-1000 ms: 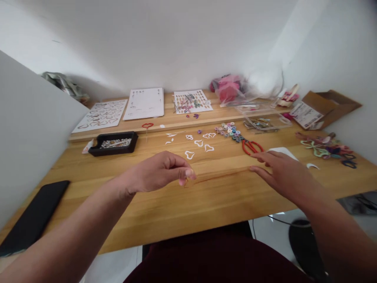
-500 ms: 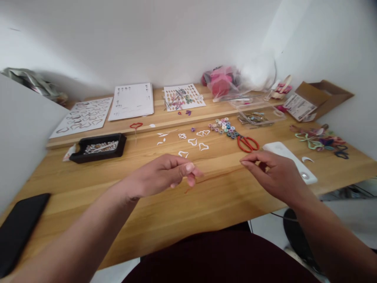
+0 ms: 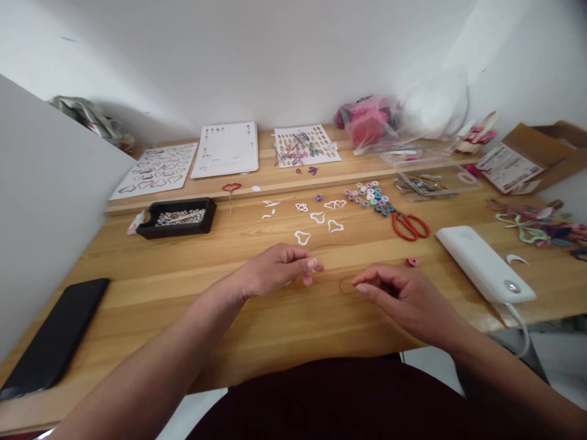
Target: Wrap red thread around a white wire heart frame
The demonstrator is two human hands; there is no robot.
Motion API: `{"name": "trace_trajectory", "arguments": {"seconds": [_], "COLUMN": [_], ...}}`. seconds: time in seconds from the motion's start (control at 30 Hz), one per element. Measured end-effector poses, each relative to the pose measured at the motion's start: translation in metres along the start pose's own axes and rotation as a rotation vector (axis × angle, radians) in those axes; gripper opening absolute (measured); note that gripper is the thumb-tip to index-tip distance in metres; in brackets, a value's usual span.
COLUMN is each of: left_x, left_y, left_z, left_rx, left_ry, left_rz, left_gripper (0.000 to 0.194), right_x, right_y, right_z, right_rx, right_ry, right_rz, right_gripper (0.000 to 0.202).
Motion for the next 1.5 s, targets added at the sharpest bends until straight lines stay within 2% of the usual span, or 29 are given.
{"name": "trace_trajectory", "arguments": {"seconds": [0.17, 0.23, 0.3, 0.47, 0.6, 0.7, 0.83, 1.03, 1.13, 1.23, 1.33, 1.5], "left_x": [0.005, 0.005, 0.004, -0.003, -0.013, -0.019, -0.021, -0.021, -0.023, -0.024, -0.022, -0.023], "left_y": [-0.001, -0.001, -0.003, -0.008, -0.015, -0.021, -0.023, -0.020, -0.018, -0.018, -0.018, -0.018], "left_z": [0.017, 0.020, 0.022, 0.026, 0.028, 0.029, 0.035, 0.044, 0.044, 0.044, 0.046, 0.048], "left_rx": [0.101, 0.111, 0.111, 0.092, 0.134, 0.213, 0.266, 0.345, 0.408, 0.533, 0.693, 0.771], "left_ry": [-0.008, -0.024, -0.049, -0.123, -0.150, -0.138, -0.105, -0.067, -0.017, 0.072, 0.132, 0.027], "left_rz": [-0.032, -0.046, -0.074, -0.138, -0.242, -0.326, -0.391, -0.478, -0.566, -0.664, -0.685, -0.626], "left_gripper": [0.045, 0.044, 0.044, 0.045, 0.044, 0.041, 0.040, 0.032, 0.025, 0.021, 0.016, 0.014], "right_x": [-0.023, -0.031, -0.039, -0.053, -0.057, -0.059, -0.060, -0.064, -0.067, -0.068, -0.066, -0.064], "right_y": [-0.023, -0.025, -0.022, -0.004, 0.008, 0.011, 0.008, -0.001, -0.003, -0.002, 0.002, 0.004], "right_z": [-0.013, -0.021, -0.030, -0.047, -0.049, -0.051, -0.058, -0.063, -0.064, -0.064, -0.062, -0.060], "right_rx": [-0.475, -0.584, -0.630, -0.663, -0.673, -0.706, -0.732, -0.722, -0.666, -0.644, -0.644, -0.654], "right_ry": [-0.095, -0.120, -0.131, -0.112, -0.136, -0.117, -0.022, 0.143, 0.198, 0.186, 0.119, 0.071], "right_rz": [-0.268, -0.286, -0.233, -0.079, -0.037, -0.057, -0.103, -0.187, -0.199, -0.217, -0.228, -0.216], "right_gripper": [0.020, 0.020, 0.020, 0.025, 0.023, 0.023, 0.034, 0.051, 0.054, 0.050, 0.046, 0.041]}}
Point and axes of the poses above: each hand's wrist, its own x-axis towards the middle knuckle, its own y-axis out of the palm, z = x × y, the point moved 3 cm from there along x, towards the middle knuckle, and after that the axes turned 11 degrees about z, right-handed, at the moved point
